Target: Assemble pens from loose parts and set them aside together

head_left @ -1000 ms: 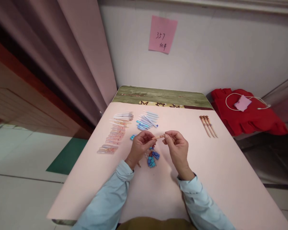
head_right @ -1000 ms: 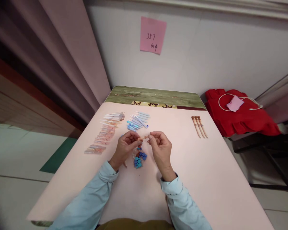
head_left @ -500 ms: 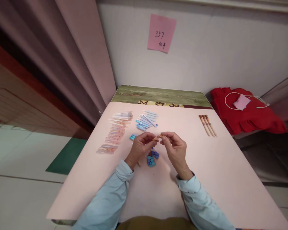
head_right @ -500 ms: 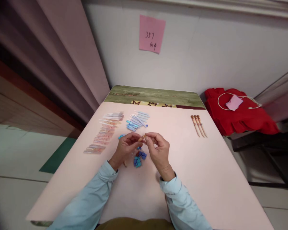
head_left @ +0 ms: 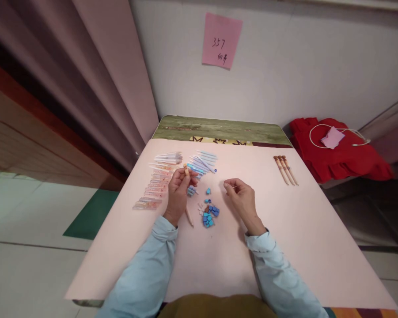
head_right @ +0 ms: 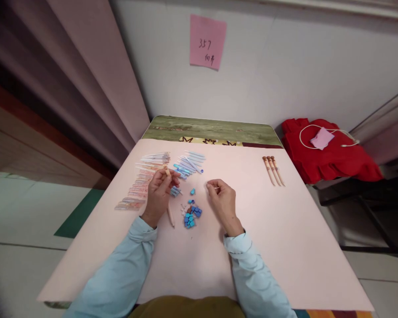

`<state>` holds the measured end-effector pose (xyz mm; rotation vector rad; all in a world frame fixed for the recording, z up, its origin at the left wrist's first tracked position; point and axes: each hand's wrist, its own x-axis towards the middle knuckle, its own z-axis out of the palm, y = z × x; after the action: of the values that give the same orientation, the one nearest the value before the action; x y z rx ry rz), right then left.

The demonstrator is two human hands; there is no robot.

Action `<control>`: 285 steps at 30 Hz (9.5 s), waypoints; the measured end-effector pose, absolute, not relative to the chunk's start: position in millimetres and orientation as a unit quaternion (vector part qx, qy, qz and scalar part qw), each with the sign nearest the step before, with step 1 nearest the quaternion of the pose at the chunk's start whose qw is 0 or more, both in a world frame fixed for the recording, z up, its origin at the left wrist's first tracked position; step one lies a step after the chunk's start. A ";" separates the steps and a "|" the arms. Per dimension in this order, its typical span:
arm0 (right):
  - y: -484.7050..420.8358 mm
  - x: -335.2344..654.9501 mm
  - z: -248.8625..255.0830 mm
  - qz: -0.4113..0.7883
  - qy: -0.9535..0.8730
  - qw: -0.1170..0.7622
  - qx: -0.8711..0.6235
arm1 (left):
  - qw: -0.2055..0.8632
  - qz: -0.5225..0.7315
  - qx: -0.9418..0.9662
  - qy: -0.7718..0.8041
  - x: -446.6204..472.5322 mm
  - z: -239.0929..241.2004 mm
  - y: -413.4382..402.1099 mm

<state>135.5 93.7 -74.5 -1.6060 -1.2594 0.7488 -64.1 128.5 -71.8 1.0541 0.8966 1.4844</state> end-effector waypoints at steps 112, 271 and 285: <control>61.2 118.9 -55.4 0.405 -0.520 0.557 -0.504 | 0.606 0.473 0.513 0.382 -64.1 -80.0 80.3; 28.5 144.2 -23.4 0.385 -0.488 0.508 -0.597 | 0.767 0.483 0.307 0.291 -64.3 -61.9 71.3; 32.0 149.5 -26.2 0.469 -0.405 0.536 -0.573 | 0.784 0.491 0.230 0.302 -63.7 -74.1 75.9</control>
<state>149.5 32.0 -26.2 -1.3641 -0.9644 1.1168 -63.7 75.9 -74.1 0.4958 0.6513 1.0597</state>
